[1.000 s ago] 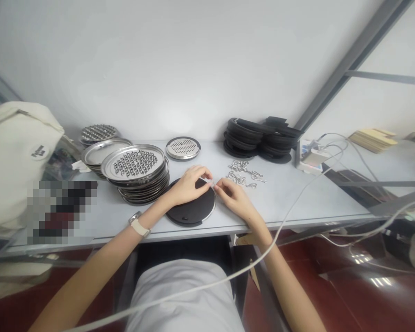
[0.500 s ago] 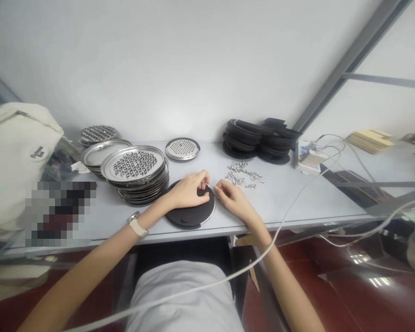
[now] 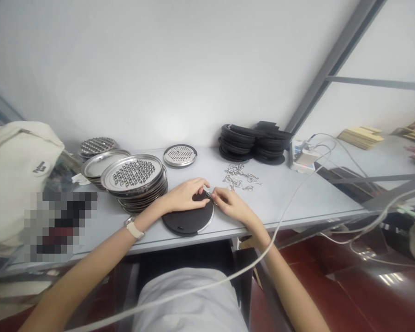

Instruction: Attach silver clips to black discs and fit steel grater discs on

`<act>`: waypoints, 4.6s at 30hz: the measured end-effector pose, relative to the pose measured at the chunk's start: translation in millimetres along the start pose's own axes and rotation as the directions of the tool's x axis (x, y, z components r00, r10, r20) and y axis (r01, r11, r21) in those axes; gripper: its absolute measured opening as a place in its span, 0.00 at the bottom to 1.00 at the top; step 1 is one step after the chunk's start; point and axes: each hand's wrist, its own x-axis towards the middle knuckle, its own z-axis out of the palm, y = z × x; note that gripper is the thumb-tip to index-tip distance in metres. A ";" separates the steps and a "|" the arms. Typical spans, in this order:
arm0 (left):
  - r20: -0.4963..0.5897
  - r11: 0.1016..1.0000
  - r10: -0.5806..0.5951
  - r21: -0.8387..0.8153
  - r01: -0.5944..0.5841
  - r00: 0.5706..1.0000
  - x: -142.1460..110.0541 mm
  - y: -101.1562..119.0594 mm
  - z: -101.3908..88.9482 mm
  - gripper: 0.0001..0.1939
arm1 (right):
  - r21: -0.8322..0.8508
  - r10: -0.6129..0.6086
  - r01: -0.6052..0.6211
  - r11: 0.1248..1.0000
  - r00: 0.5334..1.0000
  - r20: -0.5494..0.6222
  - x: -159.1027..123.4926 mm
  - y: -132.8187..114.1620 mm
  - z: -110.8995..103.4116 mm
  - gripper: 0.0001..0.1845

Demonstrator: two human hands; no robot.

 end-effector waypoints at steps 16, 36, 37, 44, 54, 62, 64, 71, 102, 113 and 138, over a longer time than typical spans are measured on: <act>-0.005 0.997 0.066 -0.039 -0.066 0.998 -2.8 -2.1 2.0 0.07 | -0.013 -0.034 0.034 0.999 0.999 -0.014 -0.1 -2.0 1.7 0.19; 0.035 0.980 0.013 -0.200 -0.006 0.999 0.9 -8.9 3.0 0.09 | -0.035 -0.043 0.043 0.998 0.999 -0.007 1.2 2.5 2.6 0.21; 0.035 0.978 0.010 -0.210 -0.003 0.999 1.1 -9.0 2.9 0.09 | -0.032 -0.043 0.043 0.999 0.999 -0.009 1.2 2.5 2.7 0.20; 0.052 0.970 -0.027 -0.241 0.038 0.998 2.0 -9.1 2.0 0.10 | -0.020 -0.032 0.032 0.999 0.999 -0.020 1.0 1.0 2.7 0.20; 0.060 0.971 -0.069 -0.225 0.080 0.996 3.2 -7.0 2.2 0.09 | 0.001 -0.013 0.013 1.000 1.000 -0.025 1.1 0.1 2.3 0.20; 0.031 0.994 -0.101 -0.039 0.102 0.994 1.2 1.5 5.0 0.11 | -0.008 -0.026 0.026 1.000 1.000 0.006 0.7 -0.3 0.7 0.20; 0.030 0.994 -0.099 -0.034 0.100 0.995 0.8 1.7 5.3 0.12 | -0.013 -0.029 0.029 0.999 0.999 0.012 0.7 -0.7 0.4 0.19; 0.057 0.990 -0.116 -0.080 0.120 0.992 1.8 0.5 4.7 0.12 | -0.023 -0.023 0.023 0.999 1.000 0.002 0.5 -1.4 0.2 0.20; 0.084 0.979 -0.119 -0.154 0.131 0.989 2.4 -1.6 3.9 0.12 | -0.030 -0.028 0.028 0.999 1.000 0.014 1.1 0.1 0.7 0.19; 0.078 0.983 -0.078 -0.160 0.090 0.994 1.9 -4.7 5.1 0.11 | -0.004 -0.019 0.019 1.000 1.000 0.017 0.7 -0.1 0.6 0.18; 0.084 0.982 -0.066 -0.170 0.079 0.994 1.6 -3.0 3.6 0.10 | 0.062 0.027 -0.026 0.998 0.999 -0.019 0.8 -3.6 1.1 0.18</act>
